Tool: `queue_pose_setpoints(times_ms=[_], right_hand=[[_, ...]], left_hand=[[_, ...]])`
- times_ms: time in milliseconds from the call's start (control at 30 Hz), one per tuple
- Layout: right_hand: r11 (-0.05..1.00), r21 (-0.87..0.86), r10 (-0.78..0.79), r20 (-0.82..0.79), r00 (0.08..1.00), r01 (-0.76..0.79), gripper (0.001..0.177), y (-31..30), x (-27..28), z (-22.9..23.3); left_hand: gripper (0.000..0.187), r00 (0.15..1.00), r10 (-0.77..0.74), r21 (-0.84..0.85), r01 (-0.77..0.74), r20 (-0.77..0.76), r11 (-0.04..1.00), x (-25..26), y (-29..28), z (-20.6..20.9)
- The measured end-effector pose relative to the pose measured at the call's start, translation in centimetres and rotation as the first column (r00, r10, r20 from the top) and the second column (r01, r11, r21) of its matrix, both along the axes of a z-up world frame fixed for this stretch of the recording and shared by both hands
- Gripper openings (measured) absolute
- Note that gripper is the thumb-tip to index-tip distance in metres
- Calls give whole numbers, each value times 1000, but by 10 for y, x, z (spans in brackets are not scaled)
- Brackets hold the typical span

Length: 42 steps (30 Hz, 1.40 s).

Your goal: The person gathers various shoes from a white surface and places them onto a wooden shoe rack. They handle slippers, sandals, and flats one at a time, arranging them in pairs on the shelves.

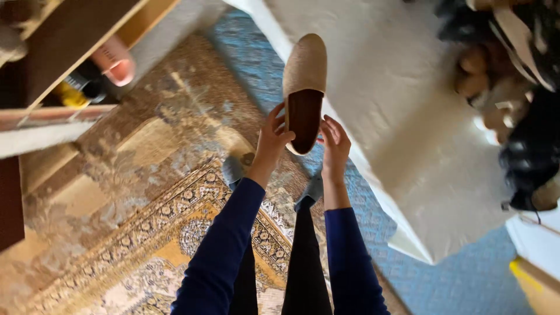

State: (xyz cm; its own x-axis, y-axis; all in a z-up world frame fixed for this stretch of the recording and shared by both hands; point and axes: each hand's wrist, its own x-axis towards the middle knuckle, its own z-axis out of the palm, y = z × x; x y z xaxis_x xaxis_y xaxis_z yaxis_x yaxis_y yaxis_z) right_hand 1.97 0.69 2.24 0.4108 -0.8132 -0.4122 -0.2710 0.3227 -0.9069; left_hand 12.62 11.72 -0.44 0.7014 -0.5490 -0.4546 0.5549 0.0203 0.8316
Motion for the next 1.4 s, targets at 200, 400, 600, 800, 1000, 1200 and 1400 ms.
queue_pose_setpoints(times_ms=[200,400,600,800,1000,1200,1400], right_hand=[[895,408,146,114,983,-181,39,65,57,-6],[743,520,314,284,906,-421,53,143,124,-4],[709,489,393,324,861,-508,43,214,189,4],[689,381,560,261,787,-617,37,293,244,34],[706,287,596,252,762,-647,25,350,305,13],[711,217,616,268,741,-669,22,383,396,25],[741,224,600,204,774,-633,39,394,463,-3]], left_hand=[[92,958,286,-52,-286,-8,957,63,81,-10],[92,889,456,-86,-451,44,888,118,162,-9],[90,802,594,-125,-584,69,802,158,240,6],[89,706,702,-135,-689,98,712,189,315,29],[83,631,762,-107,-756,146,646,239,361,71],[71,707,705,-48,-703,51,709,278,388,65],[65,705,701,-36,-708,-106,706,306,399,61]])
